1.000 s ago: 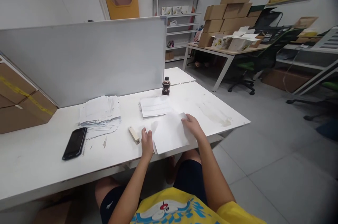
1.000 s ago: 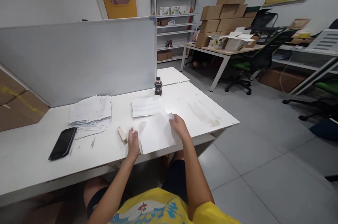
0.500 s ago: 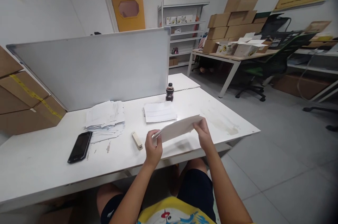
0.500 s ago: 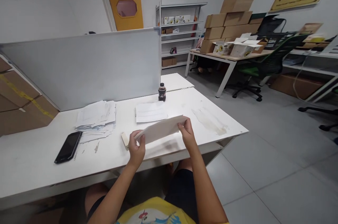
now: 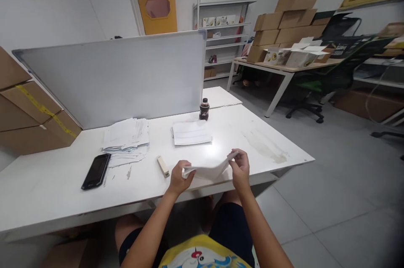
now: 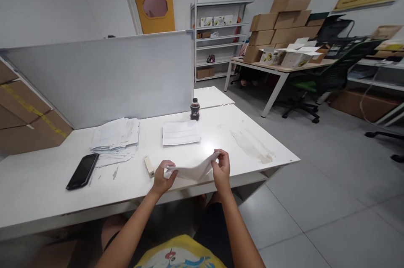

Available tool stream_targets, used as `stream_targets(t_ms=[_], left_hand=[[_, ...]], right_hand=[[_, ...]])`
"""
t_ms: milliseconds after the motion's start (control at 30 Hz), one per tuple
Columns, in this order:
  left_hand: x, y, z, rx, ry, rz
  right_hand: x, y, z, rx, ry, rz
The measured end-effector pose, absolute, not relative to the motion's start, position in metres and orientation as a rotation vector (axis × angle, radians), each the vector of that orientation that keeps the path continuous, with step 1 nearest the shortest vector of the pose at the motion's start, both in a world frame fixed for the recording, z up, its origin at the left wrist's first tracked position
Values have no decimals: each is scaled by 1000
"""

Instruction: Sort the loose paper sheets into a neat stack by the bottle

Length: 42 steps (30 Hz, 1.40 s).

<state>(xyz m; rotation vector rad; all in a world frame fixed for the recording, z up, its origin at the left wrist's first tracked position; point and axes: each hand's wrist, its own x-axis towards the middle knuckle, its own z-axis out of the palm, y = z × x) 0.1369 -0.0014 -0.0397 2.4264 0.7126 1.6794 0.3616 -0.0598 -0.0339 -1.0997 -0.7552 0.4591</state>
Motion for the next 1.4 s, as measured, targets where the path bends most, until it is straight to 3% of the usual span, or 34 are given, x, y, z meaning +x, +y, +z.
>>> stream_targets(t_ms=[200, 500, 800, 967, 1400], left_hand=[[131, -4, -47, 2334, 908, 1821], [138, -9, -46, 2376, 961, 1552], [64, -118, -72, 1480, 1271, 1350], [42, -114, -68, 1127, 1495, 1138], [61, -99, -50, 1870, 1910, 1000]], right_hand=[[366, -67, -24, -1137, -761, 426], [378, -69, -36, -1218, -838, 517], [359, -132, -25, -1499, -1198, 1055], [339, -109, -34, -1595, -1188, 1044], [355, -35, -52, -1614, -1129, 1094]])
